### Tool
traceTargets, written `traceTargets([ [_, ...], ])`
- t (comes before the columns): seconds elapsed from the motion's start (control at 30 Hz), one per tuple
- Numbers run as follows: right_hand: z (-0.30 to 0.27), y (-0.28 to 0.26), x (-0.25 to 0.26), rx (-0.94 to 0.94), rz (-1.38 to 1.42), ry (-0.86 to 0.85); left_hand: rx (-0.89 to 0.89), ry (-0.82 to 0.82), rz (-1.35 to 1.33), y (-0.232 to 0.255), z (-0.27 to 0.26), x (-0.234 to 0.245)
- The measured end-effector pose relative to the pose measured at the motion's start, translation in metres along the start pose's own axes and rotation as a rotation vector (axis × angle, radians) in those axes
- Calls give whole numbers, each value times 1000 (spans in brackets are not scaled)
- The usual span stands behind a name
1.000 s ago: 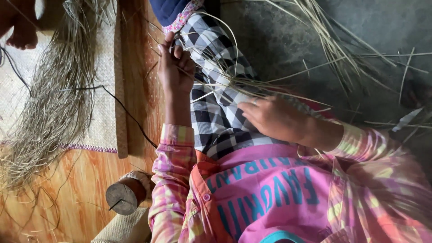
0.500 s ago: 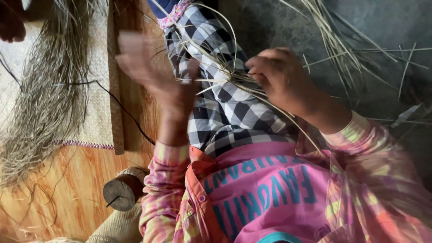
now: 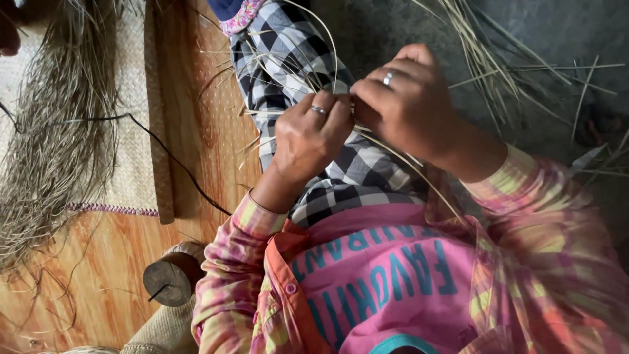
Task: A person sitting on the floor weaves and braids long strands of natural fiber to create a patterned bundle.
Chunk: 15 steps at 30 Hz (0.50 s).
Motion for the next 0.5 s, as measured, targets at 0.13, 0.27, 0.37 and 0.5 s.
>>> traceTargets([
  [0.13,-27,70,-28,-77,-138,8,22,26,11,-14,-15,1],
  [0.27,-54,140,-32,-243,-265,5,1,11,145,-31,-28,1],
  [0.37,-36,109,-17,-195,-193,-62,-88,-38,216,-26,-30,-6],
  [0.5,7,45,-32,-41,495,-239,-186,70,189,-10,-11,5],
])
Point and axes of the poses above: each hand's wrist, its own z-axis towards the middle knuckle, its own x-axis out of the back of the hand, y = z × x, the point moved 10 cm from there along z, towards the middle knuckle, and after that the axes turned 1 degree about x, right-handed, at the moved point
